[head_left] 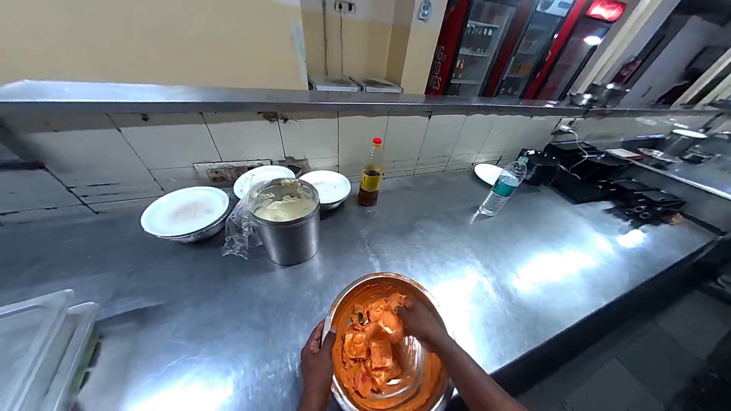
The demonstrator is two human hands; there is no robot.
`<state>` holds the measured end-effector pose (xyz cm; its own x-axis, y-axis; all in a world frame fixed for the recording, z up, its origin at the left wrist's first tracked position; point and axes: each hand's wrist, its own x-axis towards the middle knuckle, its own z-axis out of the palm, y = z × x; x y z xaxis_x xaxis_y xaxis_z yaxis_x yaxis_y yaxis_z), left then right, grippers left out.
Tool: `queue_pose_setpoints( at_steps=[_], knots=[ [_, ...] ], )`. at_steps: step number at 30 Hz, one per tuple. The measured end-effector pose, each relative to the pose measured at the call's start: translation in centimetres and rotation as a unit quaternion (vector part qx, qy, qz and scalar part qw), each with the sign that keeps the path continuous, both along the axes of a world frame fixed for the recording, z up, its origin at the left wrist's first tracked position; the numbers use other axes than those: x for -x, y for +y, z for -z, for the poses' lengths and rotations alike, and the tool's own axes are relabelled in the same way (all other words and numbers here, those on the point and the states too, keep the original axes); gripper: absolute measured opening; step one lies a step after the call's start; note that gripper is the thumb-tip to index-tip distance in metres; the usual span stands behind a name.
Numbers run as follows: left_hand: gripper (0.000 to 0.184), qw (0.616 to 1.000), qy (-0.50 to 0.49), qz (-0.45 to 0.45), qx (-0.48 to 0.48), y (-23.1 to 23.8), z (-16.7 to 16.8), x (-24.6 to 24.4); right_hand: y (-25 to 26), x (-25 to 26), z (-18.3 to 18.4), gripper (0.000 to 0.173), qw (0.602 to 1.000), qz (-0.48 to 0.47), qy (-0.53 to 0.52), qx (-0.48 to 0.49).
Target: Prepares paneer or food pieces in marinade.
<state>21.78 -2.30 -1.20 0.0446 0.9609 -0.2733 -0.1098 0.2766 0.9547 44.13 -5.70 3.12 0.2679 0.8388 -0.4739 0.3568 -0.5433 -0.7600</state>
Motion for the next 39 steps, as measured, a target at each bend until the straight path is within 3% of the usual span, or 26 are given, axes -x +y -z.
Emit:
queue_pose_setpoints(
  at_steps=[1, 4, 6, 9, 11, 15, 18, 20, 21, 25, 27, 29, 32, 34, 39],
  knots=[
    [0.032, 1.000, -0.001, 0.000, 0.001, 0.0, 0.0, 0.0, 0.2, 0.7, 0.3, 0.032, 1.000, -0.016, -0.007, -0.005],
    [0.033, 1.000, -0.005, 0.002, 0.003, 0.0, 0.0, 0.0, 0.9, 2.8, -0.3, 0.036, 0.982, -0.082, -0.168, 0.016],
    [0.033, 1.000, -0.007, -0.005, 0.003, -0.1, 0.1, 0.0, 0.2, 4.6, 0.0, 0.038, 0.972, -0.128, -0.195, 0.025],
    [0.032, 1.000, -0.002, -0.012, -0.004, -0.1, 0.3, -0.1, -3.1, 7.4, 1.8, 0.045, 0.920, -0.323, -0.224, -0.005],
    [0.032, 1.000, -0.004, -0.009, -0.005, 0.1, 0.2, -0.1, -2.7, 6.4, 2.4, 0.047, 0.891, -0.391, -0.230, -0.015],
    [0.032, 1.000, -0.013, -0.003, -0.002, -0.1, 0.1, 0.0, 0.2, 5.0, 2.1, 0.060, 0.935, -0.275, -0.218, 0.051],
    [0.032, 1.000, -0.014, -0.001, -0.005, 0.0, 0.3, 0.0, -2.1, 7.4, 2.2, 0.048, 0.897, -0.374, -0.236, 0.017],
    [0.032, 1.000, -0.015, 0.003, -0.006, 0.0, 0.4, 0.1, -2.4, 6.2, 2.4, 0.043, 0.868, -0.439, -0.232, -0.004],
    [0.032, 1.000, -0.018, 0.003, -0.005, 0.0, 0.4, 0.1, -2.2, 4.9, 2.4, 0.042, 0.873, -0.430, -0.231, -0.019],
    [0.032, 1.000, -0.016, 0.001, -0.007, 0.1, 0.2, 0.0, -0.1, 2.3, 1.6, 0.043, 0.969, -0.154, -0.194, -0.010],
    [0.033, 1.000, -0.006, 0.006, -0.006, 0.1, 0.1, -0.1, 0.0, 4.6, 1.5, 0.045, 0.974, -0.115, -0.194, 0.016],
    [0.032, 1.000, -0.003, 0.006, -0.007, 0.1, 0.1, -0.2, -1.6, 7.2, 1.9, 0.045, 0.947, -0.227, -0.228, 0.007],
    [0.032, 1.000, -0.003, 0.006, -0.006, 0.2, 0.2, 0.0, -3.7, 6.9, 2.4, 0.036, 0.851, -0.465, -0.239, -0.060],
    [0.031, 1.000, -0.005, 0.006, -0.007, 0.2, 0.1, 0.1, -3.4, 3.5, 2.4, 0.030, 0.834, -0.499, -0.226, -0.075],
    [0.031, 1.000, -0.007, 0.010, -0.001, 0.2, -0.1, 0.1, -1.0, -0.5, -0.8, 0.037, 0.935, -0.252, -0.251, 0.015]
  ],
)
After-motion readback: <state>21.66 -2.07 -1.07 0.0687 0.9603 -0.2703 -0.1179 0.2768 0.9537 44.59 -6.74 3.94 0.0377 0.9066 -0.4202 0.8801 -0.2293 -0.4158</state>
